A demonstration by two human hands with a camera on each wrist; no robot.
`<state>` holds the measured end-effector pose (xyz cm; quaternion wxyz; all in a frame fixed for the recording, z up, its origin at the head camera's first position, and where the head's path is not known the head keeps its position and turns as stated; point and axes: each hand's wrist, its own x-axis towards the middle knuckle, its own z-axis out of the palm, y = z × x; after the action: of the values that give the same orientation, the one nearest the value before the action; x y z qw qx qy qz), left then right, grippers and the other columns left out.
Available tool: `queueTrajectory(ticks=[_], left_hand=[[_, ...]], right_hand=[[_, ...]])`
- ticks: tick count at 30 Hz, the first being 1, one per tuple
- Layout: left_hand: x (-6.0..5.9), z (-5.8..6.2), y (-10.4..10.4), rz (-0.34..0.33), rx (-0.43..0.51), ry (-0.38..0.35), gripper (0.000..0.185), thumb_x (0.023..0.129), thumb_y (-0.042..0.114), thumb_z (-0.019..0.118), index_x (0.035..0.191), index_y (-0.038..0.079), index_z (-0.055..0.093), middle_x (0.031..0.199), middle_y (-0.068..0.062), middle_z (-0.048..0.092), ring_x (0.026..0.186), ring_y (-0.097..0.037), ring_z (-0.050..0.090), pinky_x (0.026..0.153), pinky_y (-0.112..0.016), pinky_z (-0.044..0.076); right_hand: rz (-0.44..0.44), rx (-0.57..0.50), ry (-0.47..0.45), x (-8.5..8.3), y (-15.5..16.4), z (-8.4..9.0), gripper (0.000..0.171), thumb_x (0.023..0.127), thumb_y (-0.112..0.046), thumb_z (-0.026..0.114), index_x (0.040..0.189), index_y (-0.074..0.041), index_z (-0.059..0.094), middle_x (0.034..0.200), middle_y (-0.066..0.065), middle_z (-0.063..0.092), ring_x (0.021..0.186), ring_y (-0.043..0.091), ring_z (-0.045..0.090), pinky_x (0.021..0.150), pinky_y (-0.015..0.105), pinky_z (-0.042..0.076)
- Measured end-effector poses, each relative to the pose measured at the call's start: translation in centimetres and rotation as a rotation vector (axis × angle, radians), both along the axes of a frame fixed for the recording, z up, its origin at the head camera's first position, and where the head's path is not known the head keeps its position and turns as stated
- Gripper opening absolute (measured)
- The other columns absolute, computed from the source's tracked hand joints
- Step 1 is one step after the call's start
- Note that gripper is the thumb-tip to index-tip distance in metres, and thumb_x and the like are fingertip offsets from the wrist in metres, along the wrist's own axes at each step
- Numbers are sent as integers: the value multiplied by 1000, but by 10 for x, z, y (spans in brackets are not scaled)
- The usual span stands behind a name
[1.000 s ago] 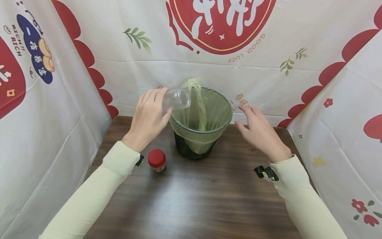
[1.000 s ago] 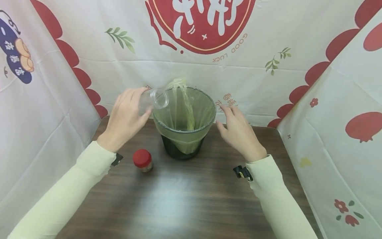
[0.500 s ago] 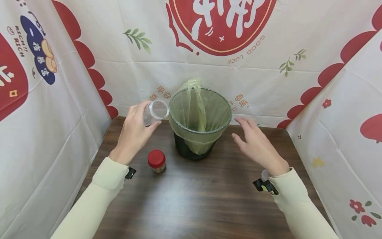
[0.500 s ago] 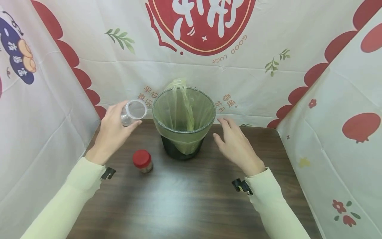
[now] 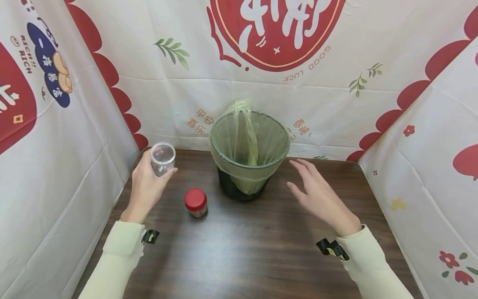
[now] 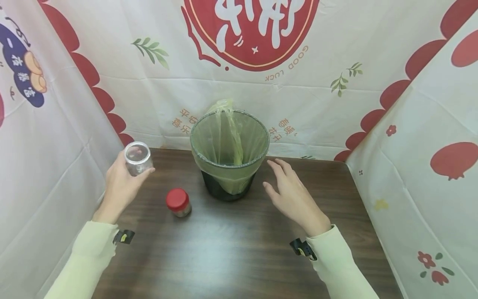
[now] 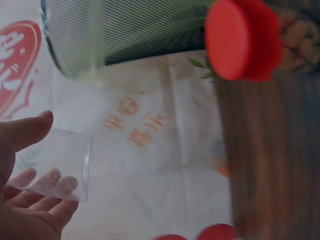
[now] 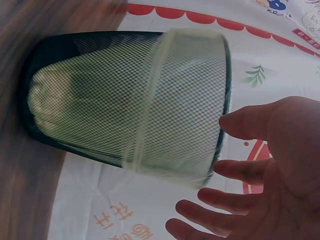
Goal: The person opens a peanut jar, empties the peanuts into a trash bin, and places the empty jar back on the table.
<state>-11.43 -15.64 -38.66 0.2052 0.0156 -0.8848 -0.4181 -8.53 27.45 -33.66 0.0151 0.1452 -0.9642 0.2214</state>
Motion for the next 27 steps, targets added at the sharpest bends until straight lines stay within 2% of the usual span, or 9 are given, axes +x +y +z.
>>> queueTrajectory(ticks=[8,15,18,22,27], left_hand=[[14,-46,-19,87,95,-158,70,90,19,89,145,6,47,144,-18,67,134,-44,63,109,-61,49],[26,-83,-29,106,77,-255,70,90,11,87,147,-1,48,138,-30,55,128,-49,56,110,-65,45],[31,-97,-33,118,66,-321,70,90,10,85,148,-4,47,141,-34,51,132,-54,51,114,-68,41],[35,-115,-38,146,77,-384,71,90,9,84,149,-3,47,148,-36,50,141,-57,47,119,-69,37],[41,-133,-40,189,87,-419,71,89,9,84,149,-4,48,147,-36,56,140,-58,49,118,-68,39]], right_hand=[[-25,1,-41,5,6,-11,64,107,-20,64,162,1,39,168,28,34,151,48,42,120,68,39],[-37,-10,-49,7,10,-19,64,106,-19,66,162,0,40,167,29,35,152,49,42,119,69,39],[-38,-8,-44,9,11,-21,64,106,-18,66,162,0,41,166,29,36,151,49,42,119,69,39],[-35,-4,-47,10,13,-26,64,106,-19,66,161,0,41,166,29,36,150,50,43,118,69,40],[-25,0,-55,11,15,-31,64,105,-18,66,161,1,41,165,30,37,149,50,44,117,70,41]])
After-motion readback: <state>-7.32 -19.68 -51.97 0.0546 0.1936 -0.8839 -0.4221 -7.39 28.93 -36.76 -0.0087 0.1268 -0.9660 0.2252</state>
